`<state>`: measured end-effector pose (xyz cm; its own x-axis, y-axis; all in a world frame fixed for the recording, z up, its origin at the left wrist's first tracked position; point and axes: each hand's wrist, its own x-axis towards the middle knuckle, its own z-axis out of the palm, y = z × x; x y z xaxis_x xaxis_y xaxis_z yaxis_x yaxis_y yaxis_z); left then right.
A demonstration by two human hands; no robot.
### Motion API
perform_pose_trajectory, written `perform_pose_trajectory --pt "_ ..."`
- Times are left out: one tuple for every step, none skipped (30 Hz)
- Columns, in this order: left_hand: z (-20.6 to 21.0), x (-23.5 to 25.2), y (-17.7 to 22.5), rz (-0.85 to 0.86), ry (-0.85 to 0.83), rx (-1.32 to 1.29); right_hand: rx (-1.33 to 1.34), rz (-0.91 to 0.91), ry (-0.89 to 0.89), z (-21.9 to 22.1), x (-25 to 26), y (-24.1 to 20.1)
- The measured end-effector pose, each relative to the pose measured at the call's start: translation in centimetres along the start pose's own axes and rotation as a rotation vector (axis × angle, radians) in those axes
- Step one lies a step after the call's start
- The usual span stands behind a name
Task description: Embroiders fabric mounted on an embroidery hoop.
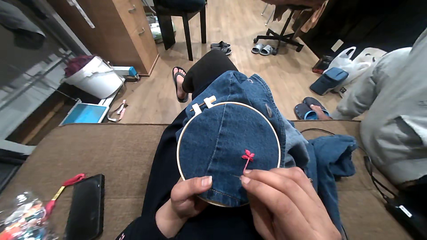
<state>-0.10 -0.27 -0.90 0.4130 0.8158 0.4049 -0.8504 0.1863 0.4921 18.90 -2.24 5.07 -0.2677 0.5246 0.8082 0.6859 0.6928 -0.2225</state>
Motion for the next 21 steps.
perform_pose_trajectory --pt "0.0 0.0 0.0 -0.002 0.003 0.012 0.004 0.006 0.004 0.0 0.1 0.0" --pt "-0.1 0.0 -0.1 -0.005 0.003 0.028 0.009 0.013 0.01 0.1 0.2 -0.1" --pt "-0.1 -0.1 -0.1 -0.006 -0.001 0.045 0.017 0.021 0.018 0.2 0.2 -0.1" --pt "-0.2 -0.1 -0.1 -0.006 -0.004 0.057 0.03 0.026 0.025 0.3 0.3 -0.1" --pt "-0.1 -0.1 -0.1 -0.012 0.001 0.059 0.041 0.03 0.029 0.4 0.3 -0.1" --pt "-0.1 0.0 -0.1 -0.018 0.012 0.053 0.052 0.032 0.029 0.6 0.3 -0.1" --pt "0.0 0.0 0.0 -0.017 0.015 0.028 0.065 0.034 0.024 0.7 0.2 -0.1" --pt "0.0 0.1 0.0 -0.015 0.011 -0.005 0.072 0.036 0.021 0.9 0.0 0.0" --pt "-0.1 0.1 0.0 -0.012 0.008 -0.037 0.075 0.041 0.017 0.9 -0.2 0.0" --pt "0.0 0.1 0.0 -0.005 0.014 -0.058 0.076 0.047 0.013 0.8 -0.4 0.1" --pt "0.0 0.1 0.1 0.001 0.023 -0.076 0.076 0.056 0.012 0.7 -0.6 0.2" --pt "0.0 0.1 0.1 0.004 0.03 -0.091 0.072 0.072 0.012 0.5 -0.8 0.3" --pt "0.1 0.1 0.1 0.004 0.033 -0.102 0.072 0.09 0.016 0.4 -0.9 0.5" --pt "0.1 0.1 0.1 0.002 0.034 -0.106 0.075 0.104 0.018 0.3 -1.1 0.6" --pt "0.1 0.2 0.1 0.002 0.033 -0.105 0.08 0.116 0.021 0.3 -1.1 0.6" --pt "0.1 0.2 0.1 0.002 0.03 -0.105 0.087 0.125 0.028 0.3 -1.1 0.7" --pt "0.1 0.2 0.1 0.002 0.03 -0.107 0.093 0.133 0.031 0.3 -1.1 0.7" --pt "0.2 0.2 0.2 0.004 0.032 -0.106 0.098 0.141 0.036 0.3 -1.1 0.7" --pt "0.2 0.3 0.2 0.007 0.033 -0.103 0.102 0.15 0.042 0.4 -1.0 0.7" --pt "0.2 0.3 0.1 0.011 0.036 -0.102 0.103 0.157 0.044 0.5 -1.0 0.7" --pt "0.2 0.2 0.1 0.016 0.039 -0.101 0.107 0.162 0.047 0.6 -1.0 0.7"
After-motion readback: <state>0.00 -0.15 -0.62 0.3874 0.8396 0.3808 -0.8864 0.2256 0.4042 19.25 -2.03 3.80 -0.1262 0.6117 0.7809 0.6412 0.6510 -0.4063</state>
